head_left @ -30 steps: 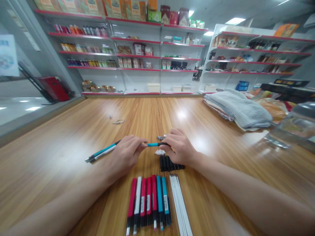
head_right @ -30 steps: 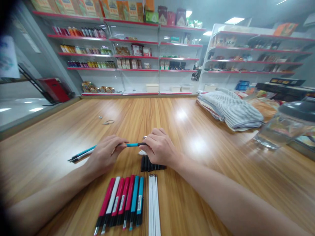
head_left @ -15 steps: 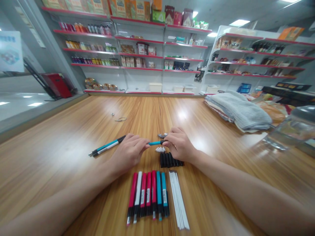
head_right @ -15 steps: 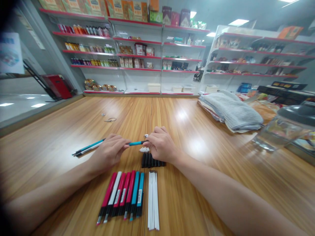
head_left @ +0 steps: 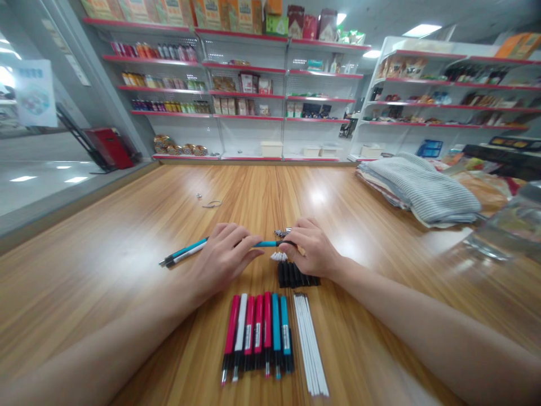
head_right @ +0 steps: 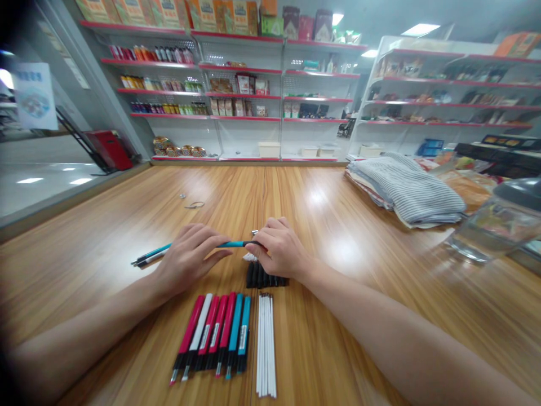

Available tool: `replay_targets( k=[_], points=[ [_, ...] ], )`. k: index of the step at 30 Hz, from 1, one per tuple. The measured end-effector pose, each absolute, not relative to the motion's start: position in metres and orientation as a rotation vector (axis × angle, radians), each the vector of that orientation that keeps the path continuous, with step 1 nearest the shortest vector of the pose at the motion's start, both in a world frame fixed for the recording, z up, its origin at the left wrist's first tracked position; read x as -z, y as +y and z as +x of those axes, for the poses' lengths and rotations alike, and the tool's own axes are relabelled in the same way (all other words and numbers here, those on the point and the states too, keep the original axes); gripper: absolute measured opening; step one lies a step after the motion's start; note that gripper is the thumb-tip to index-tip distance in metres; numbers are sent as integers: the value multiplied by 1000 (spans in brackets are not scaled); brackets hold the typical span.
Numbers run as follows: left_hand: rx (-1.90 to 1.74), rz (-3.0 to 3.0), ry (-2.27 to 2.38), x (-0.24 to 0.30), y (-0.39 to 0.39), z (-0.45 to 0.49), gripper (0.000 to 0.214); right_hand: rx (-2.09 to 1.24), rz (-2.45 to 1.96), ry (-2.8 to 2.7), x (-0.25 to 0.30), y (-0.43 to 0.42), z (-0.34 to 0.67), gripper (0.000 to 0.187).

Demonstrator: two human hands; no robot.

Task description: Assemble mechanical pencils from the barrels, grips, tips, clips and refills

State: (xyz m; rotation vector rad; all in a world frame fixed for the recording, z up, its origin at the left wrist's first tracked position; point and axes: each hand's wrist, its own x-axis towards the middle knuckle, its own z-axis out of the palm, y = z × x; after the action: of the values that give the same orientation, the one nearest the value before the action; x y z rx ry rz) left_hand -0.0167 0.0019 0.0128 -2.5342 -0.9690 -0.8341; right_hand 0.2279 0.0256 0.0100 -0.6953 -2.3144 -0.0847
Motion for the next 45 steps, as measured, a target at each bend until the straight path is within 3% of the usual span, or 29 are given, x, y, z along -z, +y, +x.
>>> replay_targets(
  k=[6,12,16,40,45],
  points=[
    [750,-2479,-929,-16,-8,-6,7,92,-654,-2348,-9,23,223,22],
    [715,-2587,-988,-8,-6,-6,26,45,-638,-2327,-9,24,223,12],
    [631,-2587,-1006,-7,-7,-6,18,37,-633,-2329,-10,23,223,12],
    [585,-2632,-1050,-5,-6,-7,27,27,-642,-2406,-11,22,221,19],
    [567,-2650,-1002,-3,-5,-8,20,27,-638,-2386,-12,22,221,21]
  ],
)
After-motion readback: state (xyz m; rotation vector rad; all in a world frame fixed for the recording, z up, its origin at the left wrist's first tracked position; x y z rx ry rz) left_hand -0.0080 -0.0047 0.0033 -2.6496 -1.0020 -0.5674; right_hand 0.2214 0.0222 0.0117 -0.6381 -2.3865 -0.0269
